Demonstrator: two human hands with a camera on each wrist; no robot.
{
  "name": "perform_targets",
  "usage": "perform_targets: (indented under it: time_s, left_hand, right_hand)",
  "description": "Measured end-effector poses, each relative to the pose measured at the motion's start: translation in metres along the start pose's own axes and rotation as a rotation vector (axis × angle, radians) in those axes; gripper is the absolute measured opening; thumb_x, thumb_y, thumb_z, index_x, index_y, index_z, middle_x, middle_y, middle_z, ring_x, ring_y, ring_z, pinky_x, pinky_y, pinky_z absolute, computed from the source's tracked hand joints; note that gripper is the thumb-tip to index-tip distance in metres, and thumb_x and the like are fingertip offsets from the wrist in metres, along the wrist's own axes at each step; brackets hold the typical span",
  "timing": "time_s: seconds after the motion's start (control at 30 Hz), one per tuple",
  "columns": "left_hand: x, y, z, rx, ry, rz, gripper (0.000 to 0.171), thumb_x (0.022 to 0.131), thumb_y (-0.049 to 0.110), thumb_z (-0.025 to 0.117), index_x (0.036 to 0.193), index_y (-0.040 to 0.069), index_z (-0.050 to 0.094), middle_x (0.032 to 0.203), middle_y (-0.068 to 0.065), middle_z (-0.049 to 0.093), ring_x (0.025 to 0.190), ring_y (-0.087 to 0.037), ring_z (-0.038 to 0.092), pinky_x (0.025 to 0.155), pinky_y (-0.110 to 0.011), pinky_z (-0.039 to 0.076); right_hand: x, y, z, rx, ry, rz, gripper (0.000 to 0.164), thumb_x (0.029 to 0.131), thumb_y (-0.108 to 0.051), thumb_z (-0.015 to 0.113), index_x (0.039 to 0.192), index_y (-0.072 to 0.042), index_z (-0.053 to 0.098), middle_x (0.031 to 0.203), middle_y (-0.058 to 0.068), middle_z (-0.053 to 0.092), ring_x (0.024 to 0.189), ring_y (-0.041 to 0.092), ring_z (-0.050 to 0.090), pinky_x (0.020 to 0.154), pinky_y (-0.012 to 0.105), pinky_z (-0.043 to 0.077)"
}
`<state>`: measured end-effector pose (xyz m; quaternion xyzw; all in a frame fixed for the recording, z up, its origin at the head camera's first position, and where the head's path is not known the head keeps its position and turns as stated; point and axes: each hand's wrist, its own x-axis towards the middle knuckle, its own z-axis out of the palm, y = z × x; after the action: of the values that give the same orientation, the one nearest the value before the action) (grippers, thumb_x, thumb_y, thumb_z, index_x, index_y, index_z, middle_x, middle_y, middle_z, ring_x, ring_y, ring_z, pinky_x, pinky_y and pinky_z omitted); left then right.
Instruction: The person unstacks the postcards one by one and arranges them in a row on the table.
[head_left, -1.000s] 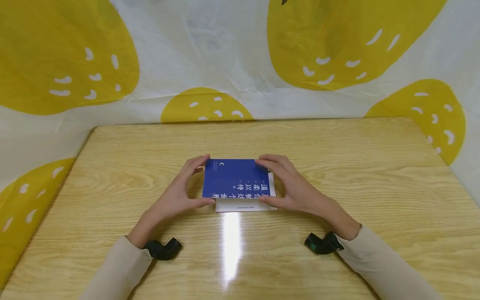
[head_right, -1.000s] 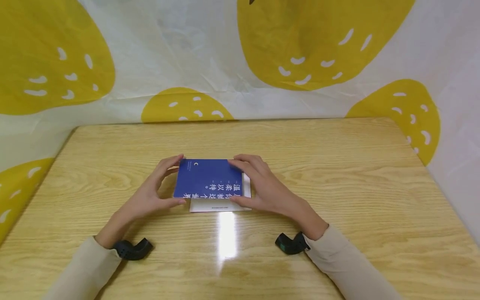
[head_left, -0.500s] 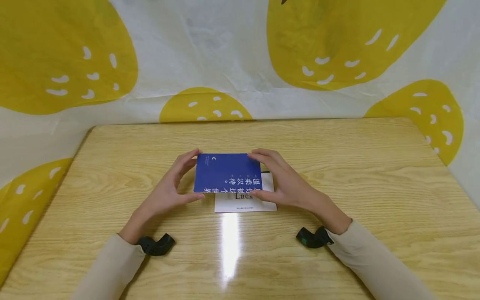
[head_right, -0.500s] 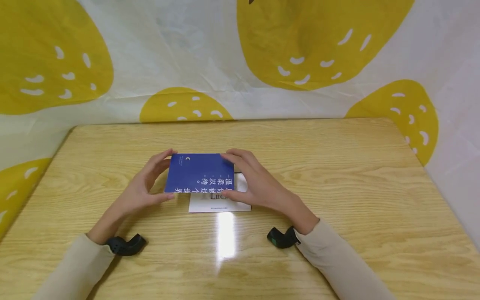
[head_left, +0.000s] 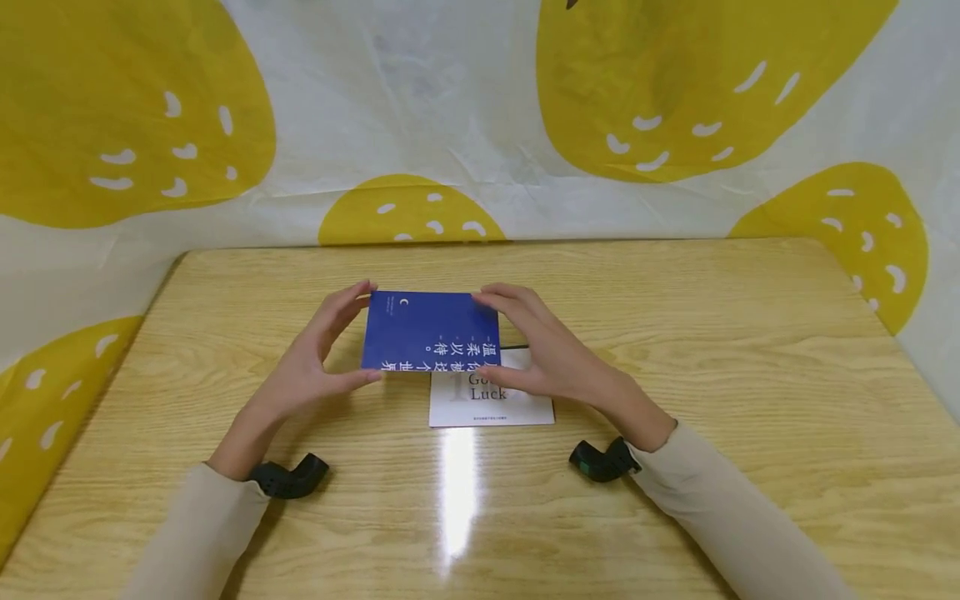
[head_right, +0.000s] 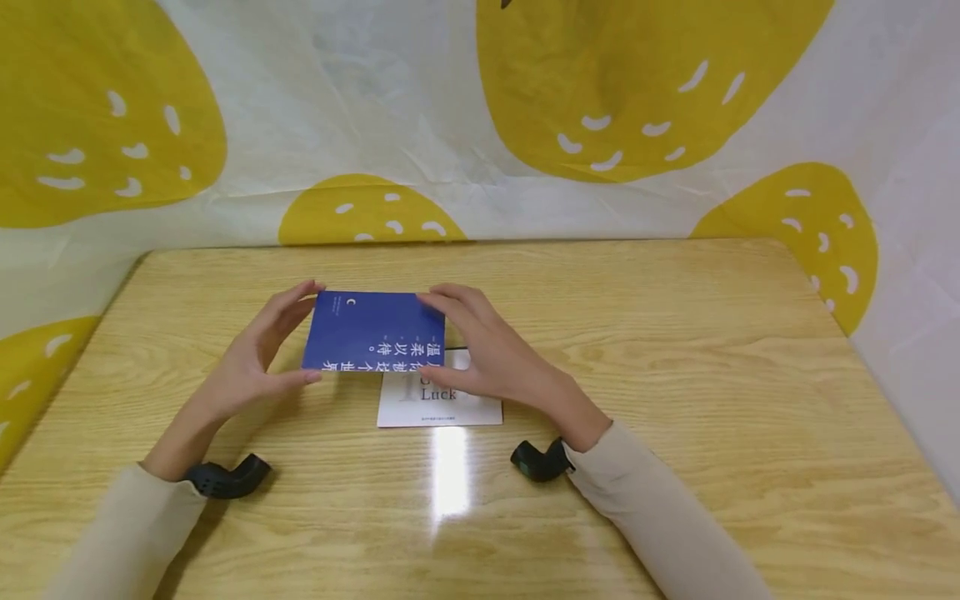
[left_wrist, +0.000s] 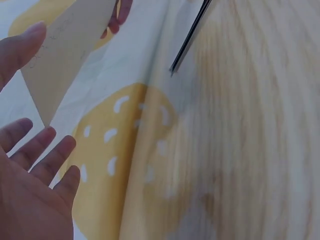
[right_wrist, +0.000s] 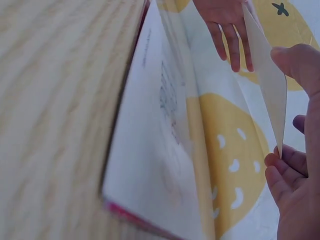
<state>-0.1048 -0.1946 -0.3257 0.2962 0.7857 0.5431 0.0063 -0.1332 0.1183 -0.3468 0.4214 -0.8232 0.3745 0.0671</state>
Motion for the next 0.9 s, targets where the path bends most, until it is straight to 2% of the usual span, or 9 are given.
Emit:
perform_targets:
  time_s: [0.17, 0.27, 0.47, 0.7, 0.9]
  left_hand:
    - [0.000, 0.005, -0.010, 0.148, -0.006, -0.046, 0.096, 0.069, -0.010, 0.078, 0.149, 0.004, 0.028, 0.148, -0.019, 0.032, 0.138, -0.031, 0.026, 0.110, -0.057, 0.018]
    - [0.000, 0.006, -0.016, 0.195, 0.000, -0.081, 0.094, 0.070, -0.007, 0.079, 0.149, 0.005, 0.029, 0.149, -0.017, 0.032, 0.138, -0.030, 0.024, 0.109, -0.060, 0.017]
    - [-0.003, -0.005, -0.032, 0.214, 0.010, -0.176, 0.092, 0.075, -0.001, 0.078, 0.150, 0.010, 0.028, 0.152, -0.011, 0.029, 0.141, -0.029, 0.018, 0.108, -0.064, 0.013]
    - [-0.006, -0.033, -0.057, 0.258, 0.007, -0.245, 0.091, 0.076, 0.010, 0.081, 0.150, 0.028, 0.031, 0.153, 0.006, 0.027, 0.142, -0.021, 0.017, 0.107, -0.065, 0.015]
    - [-0.007, -0.036, -0.072, 0.229, -0.006, -0.299, 0.089, 0.076, 0.015, 0.082, 0.149, 0.031, 0.033, 0.153, 0.009, 0.027, 0.143, -0.024, 0.015, 0.108, -0.064, 0.014]
  right_hand:
    - [0.010, 0.001, 0.005, -0.005, -0.012, 0.008, 0.081, 0.080, -0.035, 0.076, 0.144, -0.005, 0.038, 0.145, 0.012, 0.034, 0.134, 0.023, 0.031, 0.108, 0.042, 0.033]
    - [0.018, 0.003, 0.008, -0.014, -0.010, -0.003, 0.080, 0.080, -0.035, 0.076, 0.144, -0.005, 0.038, 0.144, 0.014, 0.035, 0.134, 0.024, 0.031, 0.108, 0.042, 0.032]
    - [0.035, 0.003, 0.015, -0.030, -0.032, 0.000, 0.080, 0.081, -0.037, 0.076, 0.144, -0.005, 0.038, 0.144, 0.013, 0.035, 0.133, 0.023, 0.031, 0.109, 0.038, 0.031]
    - [0.055, 0.002, 0.022, -0.064, -0.085, 0.038, 0.080, 0.083, -0.042, 0.073, 0.145, -0.007, 0.036, 0.145, 0.015, 0.035, 0.135, 0.023, 0.029, 0.111, 0.036, 0.028]
    - [0.071, 0.000, 0.030, -0.056, -0.103, 0.080, 0.080, 0.084, -0.043, 0.072, 0.146, -0.007, 0.036, 0.145, 0.015, 0.035, 0.135, 0.023, 0.029, 0.111, 0.034, 0.026]
